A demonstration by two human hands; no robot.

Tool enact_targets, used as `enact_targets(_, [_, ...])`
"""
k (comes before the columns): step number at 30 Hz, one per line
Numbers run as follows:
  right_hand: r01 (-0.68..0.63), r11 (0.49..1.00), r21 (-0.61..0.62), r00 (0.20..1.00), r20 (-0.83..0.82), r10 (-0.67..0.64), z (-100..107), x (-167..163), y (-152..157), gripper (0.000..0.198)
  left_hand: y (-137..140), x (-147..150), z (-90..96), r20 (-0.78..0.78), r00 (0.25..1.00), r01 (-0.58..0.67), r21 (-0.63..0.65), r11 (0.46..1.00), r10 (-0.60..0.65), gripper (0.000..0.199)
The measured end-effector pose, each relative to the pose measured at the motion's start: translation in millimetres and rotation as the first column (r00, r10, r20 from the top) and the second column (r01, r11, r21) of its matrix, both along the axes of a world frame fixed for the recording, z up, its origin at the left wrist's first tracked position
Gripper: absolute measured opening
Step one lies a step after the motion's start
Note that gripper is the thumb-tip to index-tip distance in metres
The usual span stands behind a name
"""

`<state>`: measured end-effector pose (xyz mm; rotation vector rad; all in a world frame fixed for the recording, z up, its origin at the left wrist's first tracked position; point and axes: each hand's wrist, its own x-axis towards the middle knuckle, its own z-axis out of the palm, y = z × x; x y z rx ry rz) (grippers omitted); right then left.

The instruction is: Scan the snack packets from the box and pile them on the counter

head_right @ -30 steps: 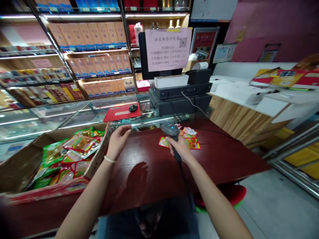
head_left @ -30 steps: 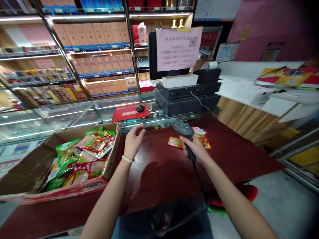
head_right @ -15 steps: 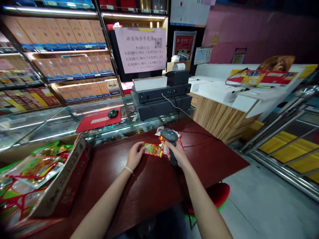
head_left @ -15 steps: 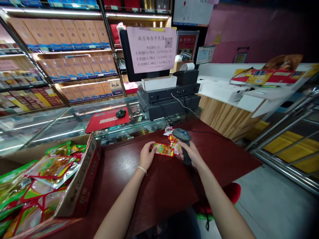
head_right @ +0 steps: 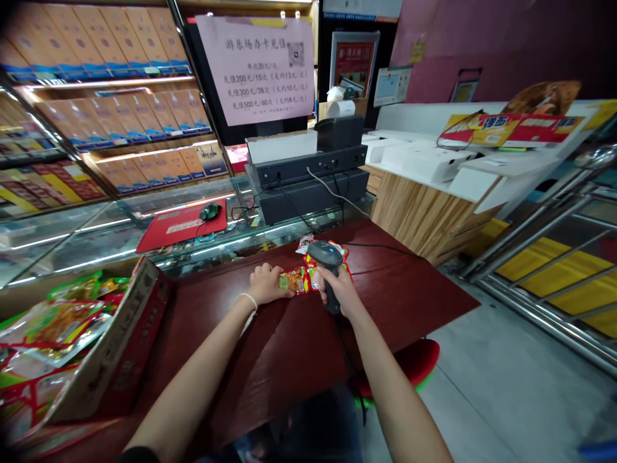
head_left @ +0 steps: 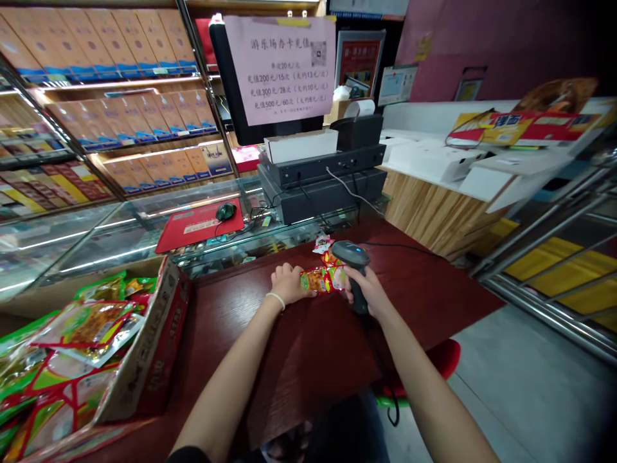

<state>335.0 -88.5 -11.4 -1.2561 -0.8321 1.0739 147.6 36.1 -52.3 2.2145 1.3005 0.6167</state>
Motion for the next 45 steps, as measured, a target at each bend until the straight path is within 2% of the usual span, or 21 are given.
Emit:
enact_targets(2, [0.002,1.0,-0.01,1.0,0.002,-0.002,-0.8,0.1,0.2,0.042,-6.2,-8.7,2.5,-0.028,0.998,-0.045,0.102,0.994,0.048,0.057])
enact_targets(4, [-0.002,1.0,-0.019,1.0,-0.003,0.002,-1.7,0.0,0.5,0.045,-10.2,-22.2,2.3,0.025,0.997,-0.069,0.098,0.993,0.067,0.05])
enact_targets(6, [-0.02,1.0,-0.015,1.0,-0.007,0.02,-2.4,-1.4,1.0,0.046,-11.3,-38.3,0.5,0.155,0.984,-0.076,-0.054,0.996,0.084,0.038])
enact_targets(8, [-0.049,0.999,0.008,0.999,-0.01,0.049,-2.9,-5.2,2.1,0.045,-11.0,-54.9,-1.5,0.359,0.919,-0.08,-0.24,0.967,0.165,0.029])
enact_targets(9, [-0.059,0.998,0.019,0.998,-0.014,0.06,-2.9,-8.4,3.3,0.044,-11.1,-62.9,-2.2,0.484,0.845,-0.077,-0.313,0.947,0.229,0.028])
enact_targets(11, [-0.065,0.997,0.03,0.997,-0.027,0.066,-2.0,-17.8,7.2,0.041,-12.1,-77.8,-2.7,0.725,0.6,-0.03,-0.403,0.915,0.339,0.033])
enact_targets(13, [-0.064,0.998,0.029,0.997,-0.041,0.065,1.2,-31.0,13.5,0.037,-13.7,-90.8,-2.8,0.857,0.328,0.075,-0.444,0.893,0.398,0.04])
enact_targets(14, [-0.074,0.997,0.027,0.996,-0.042,0.075,3.9,-38.8,17.5,0.036,-14.3,-96.6,-3.1,0.878,0.23,0.128,-0.454,0.882,0.419,0.042])
enact_targets(15, [-0.095,0.995,0.028,0.995,-0.04,0.096,7.4,-47.2,21.9,0.036,-14.5,-101.9,-3.7,0.884,0.164,0.165,-0.463,0.871,0.439,0.043])
enact_targets(17, [-0.15,0.988,0.038,0.988,-0.036,0.151,15.9,-65.2,31.6,0.036,-13.2,-111.0,-5.6,0.88,0.108,0.192,-0.475,0.859,0.462,0.042])
enact_targets(19, [-0.208,0.976,0.062,0.977,-0.035,0.21,24.1,-83.4,40.4,0.036,-10.1,-118.0,-8.0,0.889,0.097,0.153,-0.458,0.876,0.448,0.041])
enact_targets(22, [-0.265,0.959,0.099,0.962,-0.037,0.27,28.9,-106.3,47.7,0.034,-4.2,-124.7,-11.8,0.907,0.149,0.009,-0.4,0.916,0.395,0.043])
enact_targets(24, [-0.27,0.958,0.092,0.962,-0.024,0.274,24.4,-115.9,47.0,0.035,-1.1,-127.0,-14.6,0.895,0.207,-0.076,-0.387,0.919,0.394,0.04])
enact_targets(27, [-0.288,0.957,0.034,0.958,0.02,0.287,10.3,-121.8,40.4,0.039,2.0,-128.2,-19.5,0.869,0.261,-0.136,-0.398,0.907,0.42,0.036])
enact_targets(32, [-0.385,0.923,0.001,0.921,0.063,0.384,-6.1,-123.2,32.4,0.046,3.9,-127.9,-24.4,0.857,0.278,-0.146,-0.408,0.901,0.433,0.034])
enact_targets(39, [-0.393,0.92,-0.008,0.886,0.264,0.381,-1.1,-127.8,27.2,0.035,3.0,-126.5,-22.4,0.839,0.335,-0.178,-0.392,0.903,0.43,0.031])
enact_targets(45, [-0.339,0.94,-0.031,0.915,0.224,0.337,4.5,-127.1,27.4,0.037,6.7,-125.2,-24.4,0.854,0.288,-0.15,-0.407,0.901,0.433,0.031])
